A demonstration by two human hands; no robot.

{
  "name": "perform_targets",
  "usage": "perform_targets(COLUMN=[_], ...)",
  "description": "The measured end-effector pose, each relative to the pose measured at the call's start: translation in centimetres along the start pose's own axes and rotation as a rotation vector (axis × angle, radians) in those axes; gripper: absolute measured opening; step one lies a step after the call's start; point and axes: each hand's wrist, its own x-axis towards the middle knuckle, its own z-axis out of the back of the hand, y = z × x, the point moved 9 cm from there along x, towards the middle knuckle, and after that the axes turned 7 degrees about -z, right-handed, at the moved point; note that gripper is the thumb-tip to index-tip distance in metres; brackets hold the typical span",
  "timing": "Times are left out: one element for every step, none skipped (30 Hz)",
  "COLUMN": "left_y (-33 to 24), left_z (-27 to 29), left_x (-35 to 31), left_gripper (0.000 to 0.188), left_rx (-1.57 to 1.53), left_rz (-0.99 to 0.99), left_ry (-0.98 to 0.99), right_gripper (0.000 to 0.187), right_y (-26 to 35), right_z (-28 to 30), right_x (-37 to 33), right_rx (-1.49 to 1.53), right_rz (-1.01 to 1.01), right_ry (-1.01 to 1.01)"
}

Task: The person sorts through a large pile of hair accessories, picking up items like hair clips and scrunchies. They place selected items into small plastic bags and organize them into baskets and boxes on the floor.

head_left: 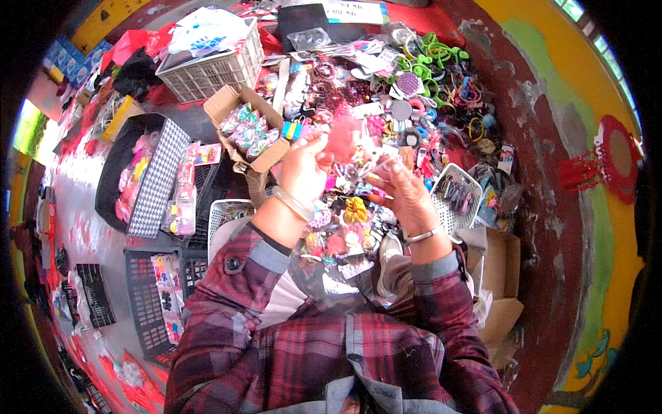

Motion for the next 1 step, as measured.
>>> perform_targets(left_y=[0.83], left_z=[0.43], left_x=[0.8], left_gripper=[0.012], left_rx=[0.006], left_rz=[0.007], left_ry=[0.113], right_gripper=[0.07], right_y=[-0.3], right_z=[-0.57], right_x=[0.38], right_rx=[0.039], right_rz=[-0.02], right_ry=[-0.005])
